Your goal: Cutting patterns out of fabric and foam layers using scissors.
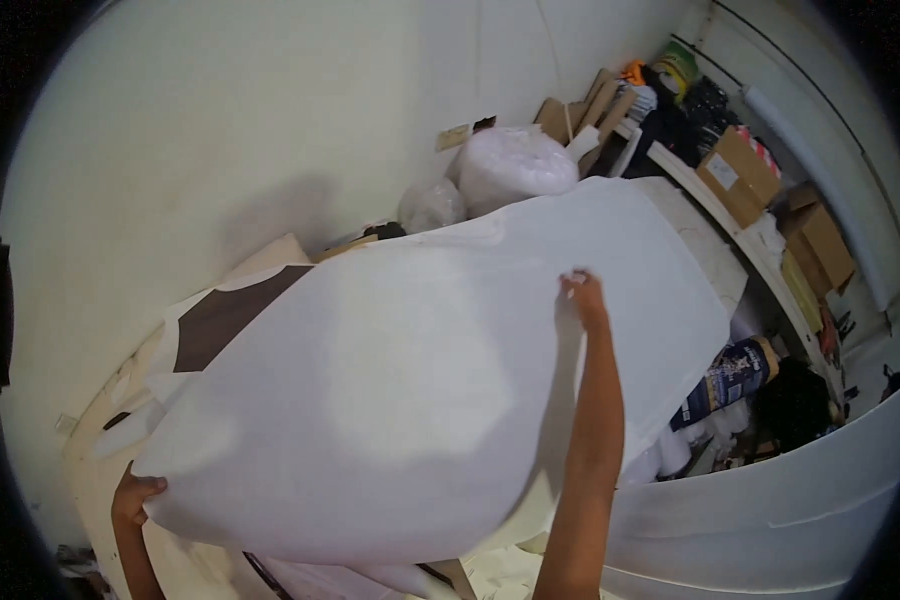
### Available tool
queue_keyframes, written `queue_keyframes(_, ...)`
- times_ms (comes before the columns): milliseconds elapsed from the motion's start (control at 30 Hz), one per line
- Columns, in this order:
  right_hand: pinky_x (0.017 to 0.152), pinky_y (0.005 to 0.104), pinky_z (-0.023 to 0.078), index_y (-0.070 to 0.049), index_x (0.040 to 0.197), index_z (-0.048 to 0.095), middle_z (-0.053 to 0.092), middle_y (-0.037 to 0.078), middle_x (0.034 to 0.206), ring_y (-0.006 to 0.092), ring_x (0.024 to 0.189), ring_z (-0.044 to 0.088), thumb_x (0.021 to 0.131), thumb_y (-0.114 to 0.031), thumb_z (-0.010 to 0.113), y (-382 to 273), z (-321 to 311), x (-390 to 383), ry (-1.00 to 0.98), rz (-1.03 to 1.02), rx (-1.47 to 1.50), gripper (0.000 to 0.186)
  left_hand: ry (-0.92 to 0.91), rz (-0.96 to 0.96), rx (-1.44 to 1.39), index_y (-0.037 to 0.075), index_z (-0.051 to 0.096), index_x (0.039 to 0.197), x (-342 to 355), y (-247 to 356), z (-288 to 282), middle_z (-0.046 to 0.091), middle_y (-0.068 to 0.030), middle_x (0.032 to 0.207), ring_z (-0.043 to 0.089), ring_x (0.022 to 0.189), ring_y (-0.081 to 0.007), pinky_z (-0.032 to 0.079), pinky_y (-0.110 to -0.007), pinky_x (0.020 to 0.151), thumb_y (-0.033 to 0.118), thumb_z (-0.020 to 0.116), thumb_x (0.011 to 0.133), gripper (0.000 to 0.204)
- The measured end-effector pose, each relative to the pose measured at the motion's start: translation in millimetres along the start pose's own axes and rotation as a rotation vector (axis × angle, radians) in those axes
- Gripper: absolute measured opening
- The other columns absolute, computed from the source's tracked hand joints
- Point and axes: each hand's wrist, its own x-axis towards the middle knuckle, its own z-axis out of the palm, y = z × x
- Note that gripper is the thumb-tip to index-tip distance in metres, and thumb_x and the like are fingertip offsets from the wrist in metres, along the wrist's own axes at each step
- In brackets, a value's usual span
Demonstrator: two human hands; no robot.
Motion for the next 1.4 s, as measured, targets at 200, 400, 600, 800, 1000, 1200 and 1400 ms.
queue_keyframes(200,0.053,0.0257,0.038,-0.005,0.094,0.067,0.054,-0.002,0.066,0.0073,0.059,0.045,0.082,0.006,0.049,-39,-25,-9,0.269,-0.215,0.164,0.024,-0.011,-0.056,0.094,-0.003,0.046,0.131,-9,-20,18,0.061,-0.0142,0.112,0.060,0.098,-0.0282,0.048,-0.040,0.088,0.002,0.074,0.064,0.072)
queue_keyframes(400,0.068,0.0354,0.050,-0.014,0.098,0.068,0.067,0.010,0.083,0.0238,0.075,0.063,0.081,-0.014,0.063,17,3,-53,-0.009,0.135,-0.676,0.017,-0.081,-0.108,0.025,-0.004,0.047,0.130,-3,-37,29,0.061,-0.0162,0.111,0.058,0.103,-0.0315,0.047,-0.042,0.089,0.003,0.071,0.063,0.071)
queue_keyframes(600,0.073,0.0370,0.050,-0.010,0.108,0.065,0.066,0.014,0.093,0.0257,0.082,0.064,0.079,-0.029,0.067,26,6,-37,-0.062,0.275,-0.465,0.034,-0.042,-0.157,0.046,-0.004,0.046,0.130,-13,-40,-16,0.062,-0.0161,0.112,0.060,0.102,-0.0330,0.048,-0.045,0.090,-0.005,0.072,0.059,0.076)
queue_keyframes(800,0.079,0.0322,0.050,0.000,0.110,0.064,0.066,0.015,0.101,0.0223,0.086,0.064,0.075,-0.064,0.068,0,31,-3,-0.013,0.456,-0.197,0.073,-0.070,-0.055,0.053,-0.005,0.049,0.128,-4,-23,-46,0.064,-0.0166,0.109,0.061,0.099,-0.0332,0.050,-0.045,0.089,-0.003,0.075,0.055,0.078)
queue_keyframes(1000,0.084,0.0289,0.050,0.005,0.141,0.034,0.063,0.019,0.111,0.0197,0.102,0.060,0.081,-0.023,0.076,-41,32,27,-0.200,0.369,0.333,0.079,-0.041,-0.135,0.067,-0.002,0.051,0.129,-9,-12,-40,0.064,-0.0131,0.110,0.061,0.099,-0.0288,0.048,-0.041,0.090,0.001,0.079,0.061,0.074)
queue_keyframes(1200,0.058,0.0270,0.046,0.004,0.118,0.057,0.064,0.010,0.084,0.0126,0.065,0.057,0.076,-0.006,0.070,-66,-25,55,0.141,-0.133,0.154,0.045,-0.092,-0.123,-0.015,0.000,0.050,0.130,3,-26,-8,0.062,-0.0108,0.115,0.059,0.103,-0.0255,0.049,-0.040,0.089,0.000,0.076,0.068,0.067)
queue_keyframes(1400,0.110,0.0490,0.031,-0.008,0.144,0.037,0.045,0.028,0.137,0.0407,0.132,0.038,0.081,-0.026,0.068,-81,-3,36,0.340,-0.099,-1.139,0.072,-0.197,-0.032,-0.236,-0.002,0.034,0.140,18,-36,98,0.053,-0.0183,0.126,0.051,0.117,-0.0323,0.045,-0.046,0.097,0.012,0.077,0.072,0.081)
